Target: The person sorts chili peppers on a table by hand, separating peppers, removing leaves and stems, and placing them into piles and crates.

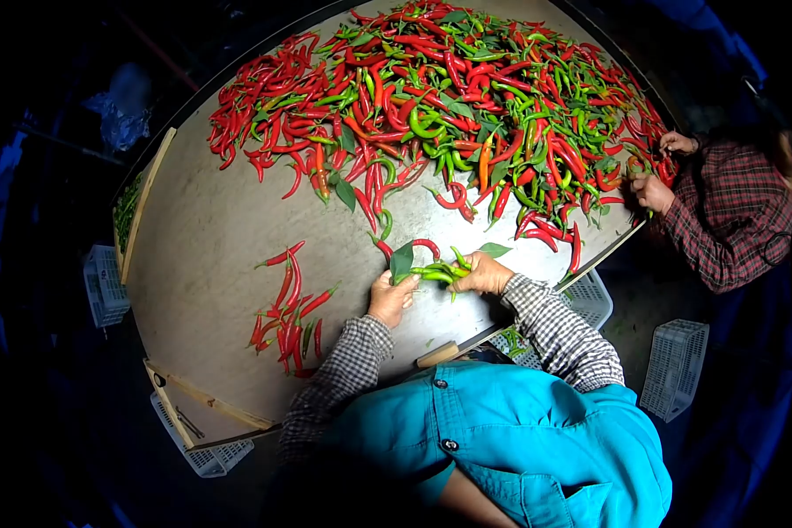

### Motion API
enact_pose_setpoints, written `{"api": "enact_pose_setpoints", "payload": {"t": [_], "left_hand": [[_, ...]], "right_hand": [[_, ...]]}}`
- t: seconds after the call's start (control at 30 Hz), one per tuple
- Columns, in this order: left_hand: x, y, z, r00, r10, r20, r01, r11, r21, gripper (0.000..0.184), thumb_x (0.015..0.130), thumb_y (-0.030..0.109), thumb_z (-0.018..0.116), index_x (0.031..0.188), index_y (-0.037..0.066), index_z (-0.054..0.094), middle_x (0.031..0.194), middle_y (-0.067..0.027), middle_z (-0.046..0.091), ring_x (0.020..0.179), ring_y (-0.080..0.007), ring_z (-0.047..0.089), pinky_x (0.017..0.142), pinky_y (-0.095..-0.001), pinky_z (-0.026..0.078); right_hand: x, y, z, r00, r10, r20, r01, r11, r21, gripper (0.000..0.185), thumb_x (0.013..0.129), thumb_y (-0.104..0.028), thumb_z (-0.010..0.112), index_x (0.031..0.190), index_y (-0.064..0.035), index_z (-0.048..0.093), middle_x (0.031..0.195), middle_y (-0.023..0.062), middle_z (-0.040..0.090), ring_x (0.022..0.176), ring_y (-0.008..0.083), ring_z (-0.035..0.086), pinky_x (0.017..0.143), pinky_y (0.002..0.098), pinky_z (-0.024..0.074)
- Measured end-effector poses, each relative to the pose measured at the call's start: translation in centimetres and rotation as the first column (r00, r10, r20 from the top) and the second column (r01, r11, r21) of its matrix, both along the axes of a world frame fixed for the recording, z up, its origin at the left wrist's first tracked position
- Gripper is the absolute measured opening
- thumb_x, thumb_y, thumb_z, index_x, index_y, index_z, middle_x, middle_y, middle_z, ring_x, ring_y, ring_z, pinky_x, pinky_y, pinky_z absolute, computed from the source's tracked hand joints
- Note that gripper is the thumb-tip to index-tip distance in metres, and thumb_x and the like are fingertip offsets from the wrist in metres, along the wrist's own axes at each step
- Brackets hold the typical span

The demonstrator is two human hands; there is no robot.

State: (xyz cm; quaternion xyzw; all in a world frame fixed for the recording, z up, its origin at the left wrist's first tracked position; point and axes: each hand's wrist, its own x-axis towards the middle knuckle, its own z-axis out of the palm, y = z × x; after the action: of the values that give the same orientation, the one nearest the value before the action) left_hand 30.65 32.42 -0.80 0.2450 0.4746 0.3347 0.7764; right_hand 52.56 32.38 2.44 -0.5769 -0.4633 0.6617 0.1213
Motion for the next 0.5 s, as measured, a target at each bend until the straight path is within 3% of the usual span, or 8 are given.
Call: {"api": "enact_pose_setpoints", "payload": {"t": [0.07,0.13,0.2,0.27,0.37,0.4,0.47,0.5], "left_hand": [[-0.6,-0.4,0.6,0.996,-0.01,0.094,0.014,0.999,-0.034,0.012,0.078,0.008,0.06,0.084,0.006,0.049,0.065,-0.002,0.049,0.042,-0.0059,0.035,0.039,-0.0211,0.028],[-1.0,-1.1,1.5,0.976,-0.033,0.217,0.048,0.997,-0.062,0.01,0.072,0.001,0.056,0.081,0.004,0.052,0.064,-0.0028,0.051,0.042,-0.0061,0.036,0.039,-0.0205,0.029],[-1.1,-1.8,2.6,0.961,-0.178,0.21,0.201,0.975,-0.097,0.011,0.071,-0.001,0.055,0.079,0.005,0.05,0.063,-0.0013,0.049,0.042,-0.0068,0.036,0.038,-0.021,0.029],[-1.0,-3.2,1.6,0.956,-0.218,0.197,0.243,0.963,-0.115,0.01,0.072,0.001,0.054,0.08,0.005,0.05,0.06,-0.0011,0.048,0.041,-0.0063,0.035,0.037,-0.0209,0.029],[-1.2,-4.0,1.7,0.957,-0.034,0.287,0.099,0.972,-0.213,0.004,0.074,0.004,0.052,0.073,0.006,0.049,0.057,-0.0018,0.045,0.038,-0.0078,0.034,0.036,-0.0221,0.028],[-1.6,-4.0,1.4,0.941,0.024,0.337,0.058,0.971,-0.23,0.005,0.074,0.005,0.052,0.071,0.006,0.048,0.057,-0.0021,0.045,0.037,-0.0085,0.033,0.036,-0.0225,0.028],[-2.5,-4.0,0.8,0.953,0.124,0.275,-0.022,0.939,-0.343,0.013,0.075,0.008,0.052,0.063,0.008,0.045,0.053,-0.0017,0.042,0.035,-0.0091,0.032,0.036,-0.0232,0.027],[-3.7,-3.7,-0.8,0.91,0.244,0.336,-0.096,0.911,-0.402,0.016,0.075,0.008,0.052,0.061,0.009,0.043,0.051,-0.0008,0.041,0.035,-0.0093,0.032,0.035,-0.0235,0.027]], "right_hand": [[-0.3,-1.3,-0.5,0.96,-0.063,-0.273,0.023,0.988,-0.15,0.027,0.065,-0.012,0.075,0.088,-0.0067,0.063,0.063,-0.0007,0.059,0.044,0.0046,0.044,0.037,0.0197,0.0317],[-1.3,-2.5,-1.3,0.896,-0.139,-0.422,0.063,0.98,-0.19,0.025,0.066,-0.013,0.076,0.086,-0.0067,0.062,0.06,-0.0014,0.056,0.041,0.0049,0.041,0.037,0.0186,0.0299],[-2.3,-3.3,-1.0,0.847,-0.192,-0.496,0.08,0.968,-0.237,0.022,0.067,-0.012,0.075,0.083,-0.0067,0.062,0.06,-0.0017,0.055,0.041,0.0051,0.04,0.037,0.0192,0.0296],[-3.4,-4.4,-2.9,0.863,-0.126,-0.489,0.042,0.983,-0.179,0.019,0.068,-0.012,0.074,0.081,-0.0064,0.061,0.059,-0.0026,0.054,0.042,0.0045,0.04,0.037,0.0197,0.0288],[-4.7,-5.1,-1.4,0.888,-0.122,-0.444,0.035,0.979,-0.199,0.017,0.068,-0.012,0.073,0.077,-0.006,0.061,0.056,-0.0029,0.052,0.042,0.0045,0.039,0.037,0.02,0.0276],[-4.7,-5.2,-1.3,0.888,-0.124,-0.443,0.037,0.979,-0.2,0.017,0.068,-0.012,0.073,0.077,-0.006,0.061,0.056,-0.0029,0.052,0.042,0.0045,0.039,0.037,0.02,0.0276],[-4.3,-5.4,-1.0,0.878,-0.118,-0.465,0.017,0.976,-0.216,0.016,0.068,-0.012,0.073,0.076,-0.0058,0.06,0.056,-0.0029,0.051,0.042,0.0045,0.039,0.037,0.0203,0.0273],[-4.0,-5.4,-0.9,0.902,-0.038,-0.43,-0.03,0.988,-0.15,0.015,0.068,-0.01,0.072,0.075,-0.0056,0.06,0.056,-0.0028,0.051,0.041,0.0043,0.037,0.036,0.0209,0.0253]]}}
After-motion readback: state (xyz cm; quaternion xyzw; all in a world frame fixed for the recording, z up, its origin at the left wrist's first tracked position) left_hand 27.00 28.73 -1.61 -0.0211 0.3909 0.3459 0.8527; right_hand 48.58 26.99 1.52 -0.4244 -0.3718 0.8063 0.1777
